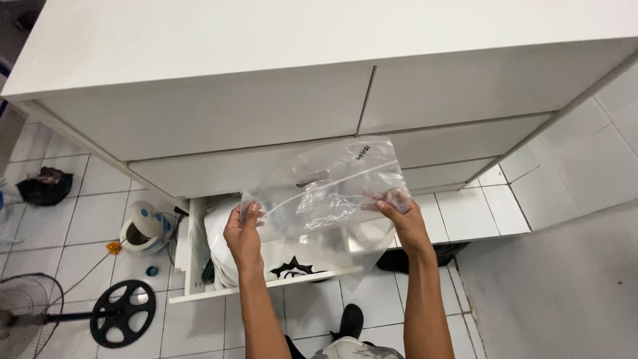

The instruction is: The person repeatedly opens a drawer, takes out a clear plastic sheet, and places it on top of a white cabinet. This action is performed multiple times in succession.

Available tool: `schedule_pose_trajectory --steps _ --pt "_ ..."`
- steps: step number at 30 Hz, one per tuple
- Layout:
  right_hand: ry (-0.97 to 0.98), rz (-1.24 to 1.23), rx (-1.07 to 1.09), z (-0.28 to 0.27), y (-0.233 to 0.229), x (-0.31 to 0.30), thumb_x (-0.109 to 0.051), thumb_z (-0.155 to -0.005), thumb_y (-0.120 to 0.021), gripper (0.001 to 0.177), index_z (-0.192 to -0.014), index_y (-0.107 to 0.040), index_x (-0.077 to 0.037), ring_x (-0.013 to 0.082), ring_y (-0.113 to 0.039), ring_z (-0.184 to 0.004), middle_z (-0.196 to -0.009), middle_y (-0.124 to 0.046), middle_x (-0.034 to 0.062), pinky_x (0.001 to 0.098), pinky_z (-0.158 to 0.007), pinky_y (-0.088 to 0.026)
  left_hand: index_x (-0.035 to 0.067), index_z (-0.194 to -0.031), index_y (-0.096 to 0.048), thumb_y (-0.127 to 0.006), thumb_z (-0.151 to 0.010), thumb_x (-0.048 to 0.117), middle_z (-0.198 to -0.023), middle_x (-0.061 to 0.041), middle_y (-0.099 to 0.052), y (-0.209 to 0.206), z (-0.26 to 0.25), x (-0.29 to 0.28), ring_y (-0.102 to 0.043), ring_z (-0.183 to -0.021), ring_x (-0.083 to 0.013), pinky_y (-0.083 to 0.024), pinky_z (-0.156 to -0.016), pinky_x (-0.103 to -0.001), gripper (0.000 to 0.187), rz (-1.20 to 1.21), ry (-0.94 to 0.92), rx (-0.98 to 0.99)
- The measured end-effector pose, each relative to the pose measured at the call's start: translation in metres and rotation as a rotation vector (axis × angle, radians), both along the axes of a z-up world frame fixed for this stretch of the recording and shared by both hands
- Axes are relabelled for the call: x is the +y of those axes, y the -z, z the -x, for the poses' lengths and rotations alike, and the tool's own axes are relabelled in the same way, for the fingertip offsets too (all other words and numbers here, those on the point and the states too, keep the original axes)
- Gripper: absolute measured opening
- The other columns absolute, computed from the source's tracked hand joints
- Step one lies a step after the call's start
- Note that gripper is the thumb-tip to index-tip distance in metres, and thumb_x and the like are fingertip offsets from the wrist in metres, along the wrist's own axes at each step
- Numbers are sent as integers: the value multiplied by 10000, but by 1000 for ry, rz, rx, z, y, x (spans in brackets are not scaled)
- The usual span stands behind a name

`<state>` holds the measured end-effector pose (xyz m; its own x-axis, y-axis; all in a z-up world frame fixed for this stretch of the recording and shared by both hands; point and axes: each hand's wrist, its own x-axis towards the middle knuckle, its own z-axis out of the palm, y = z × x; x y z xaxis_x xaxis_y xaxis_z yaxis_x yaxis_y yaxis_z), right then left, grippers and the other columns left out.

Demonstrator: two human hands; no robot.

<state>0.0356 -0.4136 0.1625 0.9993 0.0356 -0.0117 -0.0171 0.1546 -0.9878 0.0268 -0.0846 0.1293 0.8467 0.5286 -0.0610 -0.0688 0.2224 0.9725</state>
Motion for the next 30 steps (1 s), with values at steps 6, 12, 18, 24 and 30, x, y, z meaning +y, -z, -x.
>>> schedule_pose_trajectory --steps 6,12,18,24,30 --pt "36 23 97 -17 24 -10 -134 -865 -754 106 -967 -726 -127 270 -659 -1140 -1143 -732 155 517 -1131 -425 45 -1085 -706 -669 -964 235 -999 -35 -763 -24 23 -18 -698 -943 -152 -517 -808 -317 228 -148 -64 125" --pt "23 30 140 -18 20 3 -150 -806 -738 140 -937 -717 -193 257 -668 -1179 -1195 -757 110 460 -1114 -442 72 -1089 -721 -699 -936 249 -992 -51 -755 -31 24 -22 -701 -947 -146 -538 -837 -326 236 -198 -81 286" --pt "-28 42 56 -16 8 7 -225 -832 -782 146 -836 -647 -172 259 -651 -1230 -1233 -768 80 481 -1126 -424 58 -1068 -716 -681 -957 243 -1003 -57 -762 -33 20 -15 -694 -944 -167 -494 -833 -340 219 -184 -71 220" --pt "-18 133 86 -8 4 8 -231 -824 -791 168 -816 -639 -160 262 -638 -1262 -1269 -759 70 497 -1121 -398 85 -1055 -710 -636 -980 253 -1005 -17 -764 -30 29 -13 -709 -970 -147 -529 -866 -324 199 -180 -59 256" --pt "-6 124 81 7 -5 11 -247 -813 -774 120 -844 -667 -203 265 -648 -1235 -1234 -753 88 498 -1114 -452 76 -1067 -696 -629 -989 233 -1011 -45 -768 -38 34 -7 -719 -967 -154 -529 -857 -332 187 -181 -30 203"
